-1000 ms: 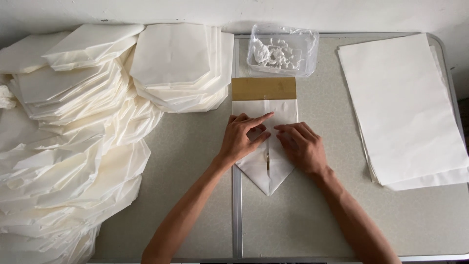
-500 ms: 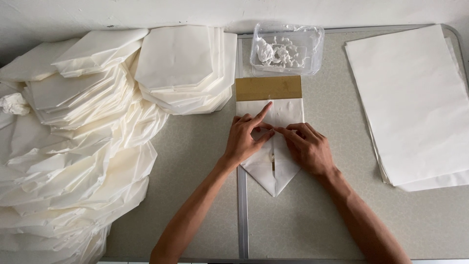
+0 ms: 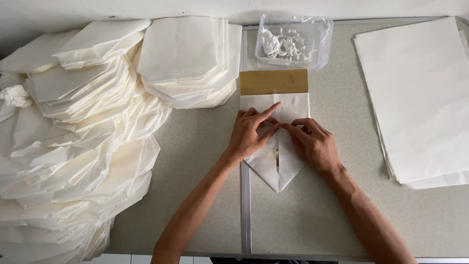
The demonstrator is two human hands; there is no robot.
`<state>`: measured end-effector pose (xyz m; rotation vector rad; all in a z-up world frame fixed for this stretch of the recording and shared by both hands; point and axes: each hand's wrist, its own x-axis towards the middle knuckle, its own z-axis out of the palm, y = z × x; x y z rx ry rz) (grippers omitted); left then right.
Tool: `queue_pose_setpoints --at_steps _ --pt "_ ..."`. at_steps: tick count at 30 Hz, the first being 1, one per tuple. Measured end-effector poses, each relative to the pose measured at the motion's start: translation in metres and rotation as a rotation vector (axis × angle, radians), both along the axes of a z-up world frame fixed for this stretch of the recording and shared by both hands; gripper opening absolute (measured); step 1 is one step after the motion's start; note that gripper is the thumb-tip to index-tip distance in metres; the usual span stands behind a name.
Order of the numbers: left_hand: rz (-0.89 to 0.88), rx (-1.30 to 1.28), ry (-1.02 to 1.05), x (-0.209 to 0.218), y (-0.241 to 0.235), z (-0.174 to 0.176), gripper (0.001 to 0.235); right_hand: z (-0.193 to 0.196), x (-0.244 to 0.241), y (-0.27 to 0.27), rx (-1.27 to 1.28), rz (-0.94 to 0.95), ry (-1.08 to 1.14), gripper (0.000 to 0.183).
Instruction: Folding the bottom of a white paper bag and preparing a paper insert using a template
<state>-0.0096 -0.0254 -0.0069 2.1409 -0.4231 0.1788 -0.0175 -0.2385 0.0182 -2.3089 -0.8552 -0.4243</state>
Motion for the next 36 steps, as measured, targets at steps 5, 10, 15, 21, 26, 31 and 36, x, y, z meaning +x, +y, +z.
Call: queue_pose_setpoints --at_steps 5,10,15,21,26,31,36 --pt "-0.014 0.001 0.005 0.000 0.000 0.002 0.053 -0.010 0.001 -0.002 0.017 -0.029 0.015 0.029" --pt "-0.016 0.004 0.000 -0.001 0.001 0.001 0.055 0.003 0.001 0.003 0.082 -0.020 0.072 0.029" --pt "0.002 0.001 0.001 -0.001 0.000 0.002 0.054 0.013 0.001 0.006 0.114 0.069 0.069 0.036" --pt "-0.006 0.018 -0.004 0.001 0.000 -0.005 0.054 0.017 0.000 0.007 0.099 0.146 0.073 0.034" --pt "-0.001 0.022 -0.010 0.000 0.000 0.001 0.052 0.012 0.000 0.004 0.105 0.161 0.059 0.032" --pt "-0.003 0.012 -0.008 0.001 0.000 0.002 0.052 0.010 0.001 0.003 0.108 0.186 0.043 0.032" --pt "-0.018 0.001 0.011 0.001 0.001 -0.002 0.050 0.011 0.000 0.005 0.124 0.167 0.051 0.033"
